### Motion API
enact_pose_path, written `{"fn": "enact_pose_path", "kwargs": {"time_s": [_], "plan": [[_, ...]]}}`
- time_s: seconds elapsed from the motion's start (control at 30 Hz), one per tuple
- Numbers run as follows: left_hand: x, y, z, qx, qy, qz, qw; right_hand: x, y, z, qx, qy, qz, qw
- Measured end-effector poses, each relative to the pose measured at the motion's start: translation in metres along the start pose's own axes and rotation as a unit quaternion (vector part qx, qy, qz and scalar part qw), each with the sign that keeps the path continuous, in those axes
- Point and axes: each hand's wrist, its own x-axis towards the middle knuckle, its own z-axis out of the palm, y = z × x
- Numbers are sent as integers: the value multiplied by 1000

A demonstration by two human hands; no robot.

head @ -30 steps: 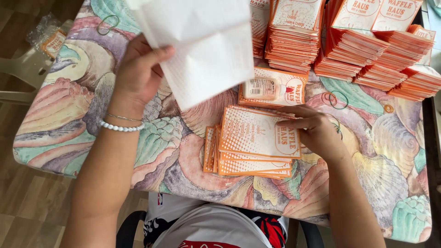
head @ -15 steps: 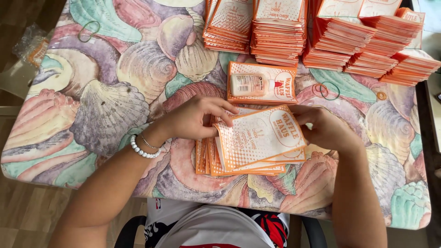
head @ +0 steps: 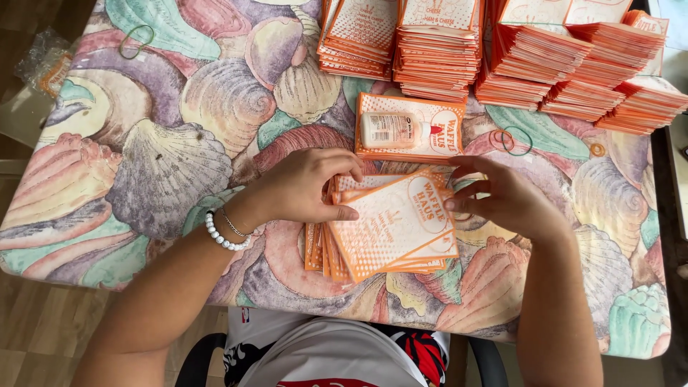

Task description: The person is sorting and organizing stacks of orange paper bags on a table, occasionally unfolding them to check or align them.

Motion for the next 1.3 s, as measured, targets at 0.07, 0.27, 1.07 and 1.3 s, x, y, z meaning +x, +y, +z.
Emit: {"fn": "enact_pose_path", "kwargs": {"time_s": [0.07, 0.27, 1.07, 1.3], "plan": [[3, 4, -3, 15, 62, -10, 998, -4, -11, 5, 22, -40, -4, 999], [66, -91, -16, 191, 289, -75, 935, 0, 1, -7, -32, 139, -73, 987], [2, -13, -43, -487, 388, 4, 782, -15, -14, 32, 160, 221, -395, 877], [7, 14, -4, -604, 232, 1, 762, -16, 1, 44, 183, 211, -388, 878]]}}
